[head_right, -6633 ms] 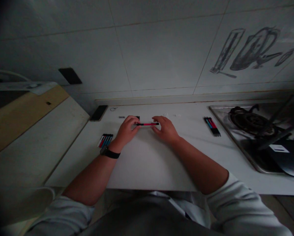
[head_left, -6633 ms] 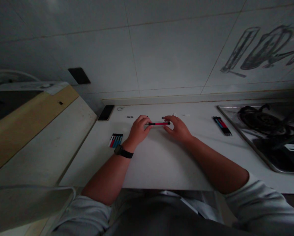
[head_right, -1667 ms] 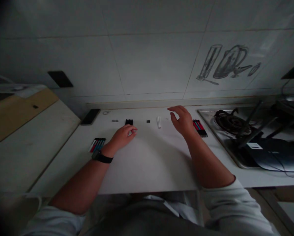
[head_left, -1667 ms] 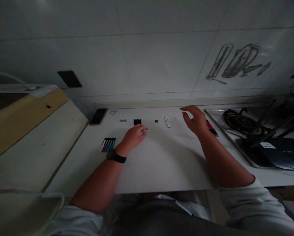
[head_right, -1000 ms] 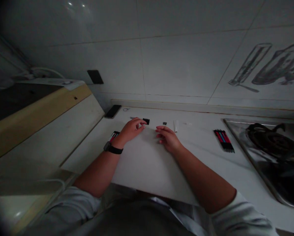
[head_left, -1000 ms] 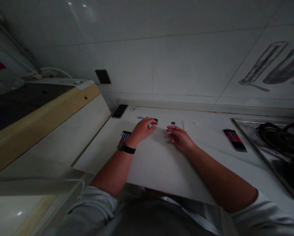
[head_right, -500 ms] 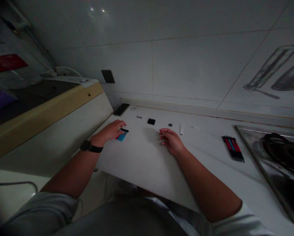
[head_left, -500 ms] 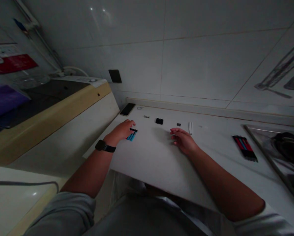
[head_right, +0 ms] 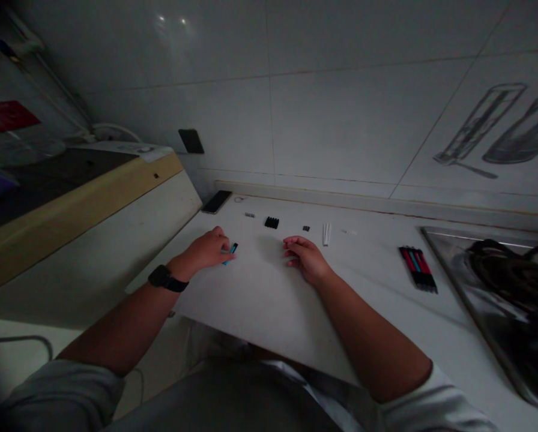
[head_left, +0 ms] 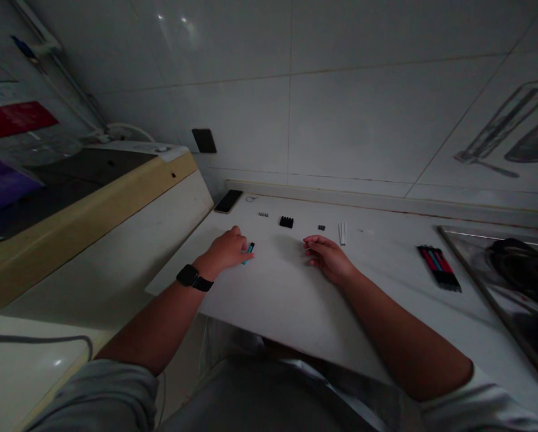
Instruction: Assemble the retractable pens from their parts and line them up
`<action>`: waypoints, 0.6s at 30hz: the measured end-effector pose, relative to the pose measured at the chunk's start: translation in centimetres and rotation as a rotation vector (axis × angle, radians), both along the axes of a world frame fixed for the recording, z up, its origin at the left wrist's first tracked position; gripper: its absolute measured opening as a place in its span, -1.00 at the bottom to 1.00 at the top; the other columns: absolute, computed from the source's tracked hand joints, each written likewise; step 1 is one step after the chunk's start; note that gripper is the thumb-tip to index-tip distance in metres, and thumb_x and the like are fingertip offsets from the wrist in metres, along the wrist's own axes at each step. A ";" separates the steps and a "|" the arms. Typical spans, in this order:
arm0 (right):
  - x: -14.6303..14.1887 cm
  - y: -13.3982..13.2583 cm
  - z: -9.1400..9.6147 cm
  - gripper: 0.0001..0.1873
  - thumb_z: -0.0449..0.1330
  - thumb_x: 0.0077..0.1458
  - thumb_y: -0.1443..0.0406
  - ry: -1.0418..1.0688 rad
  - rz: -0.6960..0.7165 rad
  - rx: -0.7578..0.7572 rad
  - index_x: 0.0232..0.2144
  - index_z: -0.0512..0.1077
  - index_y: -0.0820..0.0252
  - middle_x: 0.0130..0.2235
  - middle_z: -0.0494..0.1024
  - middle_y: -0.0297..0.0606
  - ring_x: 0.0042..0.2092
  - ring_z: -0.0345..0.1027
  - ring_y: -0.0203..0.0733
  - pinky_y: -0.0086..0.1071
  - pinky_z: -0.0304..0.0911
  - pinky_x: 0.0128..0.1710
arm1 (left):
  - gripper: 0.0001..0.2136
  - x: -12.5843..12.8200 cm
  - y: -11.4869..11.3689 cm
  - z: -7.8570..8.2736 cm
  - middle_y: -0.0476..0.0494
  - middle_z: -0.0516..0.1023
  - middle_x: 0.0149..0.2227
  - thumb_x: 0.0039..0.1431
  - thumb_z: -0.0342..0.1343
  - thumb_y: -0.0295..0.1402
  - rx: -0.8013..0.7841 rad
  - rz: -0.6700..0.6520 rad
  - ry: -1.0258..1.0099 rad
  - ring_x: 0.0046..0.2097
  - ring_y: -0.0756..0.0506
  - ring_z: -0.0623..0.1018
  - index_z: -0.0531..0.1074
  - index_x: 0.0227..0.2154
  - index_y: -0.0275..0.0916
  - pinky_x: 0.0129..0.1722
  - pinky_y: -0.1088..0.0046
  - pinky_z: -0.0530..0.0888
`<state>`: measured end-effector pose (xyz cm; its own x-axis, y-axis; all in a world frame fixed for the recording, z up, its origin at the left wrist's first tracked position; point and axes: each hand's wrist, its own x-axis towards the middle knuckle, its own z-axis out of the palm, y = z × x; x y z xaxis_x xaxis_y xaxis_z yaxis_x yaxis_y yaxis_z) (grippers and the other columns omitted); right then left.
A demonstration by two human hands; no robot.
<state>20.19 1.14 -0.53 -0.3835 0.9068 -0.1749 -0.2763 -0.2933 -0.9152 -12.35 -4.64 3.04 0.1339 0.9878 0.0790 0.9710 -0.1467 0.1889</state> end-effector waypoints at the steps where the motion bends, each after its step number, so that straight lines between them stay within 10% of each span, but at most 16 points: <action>1: 0.0 0.0 0.0 -0.72 0.47 -0.10 0.20 0.000 0.000 0.000 -0.29 0.59 0.11 -0.27 0.56 -0.28 -0.34 0.41 -0.28 -0.51 0.32 -0.55 | -0.84 0.4 -0.1 -0.1 -0.18 0.42 -0.20 0.10 0.34 -0.25 -0.030 -0.010 0.014 -0.20 -0.17 0.52 0.55 -0.45 -0.21 -0.10 0.28 0.48; 8: 0.0 0.5 -0.2 -0.71 0.47 -0.10 0.22 0.033 -0.034 -0.030 -0.28 0.59 0.15 -0.29 0.56 -0.29 -0.37 0.41 -0.29 -0.53 0.32 -0.58 | -0.89 5.7 1.4 0.0 -0.15 0.50 -0.18 0.17 0.24 -0.31 0.006 -0.148 -0.192 -0.15 -0.13 0.55 0.61 -0.34 -0.22 -0.05 0.35 0.48; 18: 1.2 2.4 -1.1 -0.65 0.39 0.01 0.03 0.162 -0.237 0.107 -0.22 0.50 0.05 -0.25 0.61 -0.30 -0.30 0.48 -0.22 -0.47 0.35 -0.52 | -0.78 22.2 5.7 2.6 -0.20 0.59 -0.17 0.24 0.28 -0.20 0.140 -0.222 -1.139 -0.19 -0.06 0.58 0.55 -0.25 -0.28 -0.16 0.41 0.52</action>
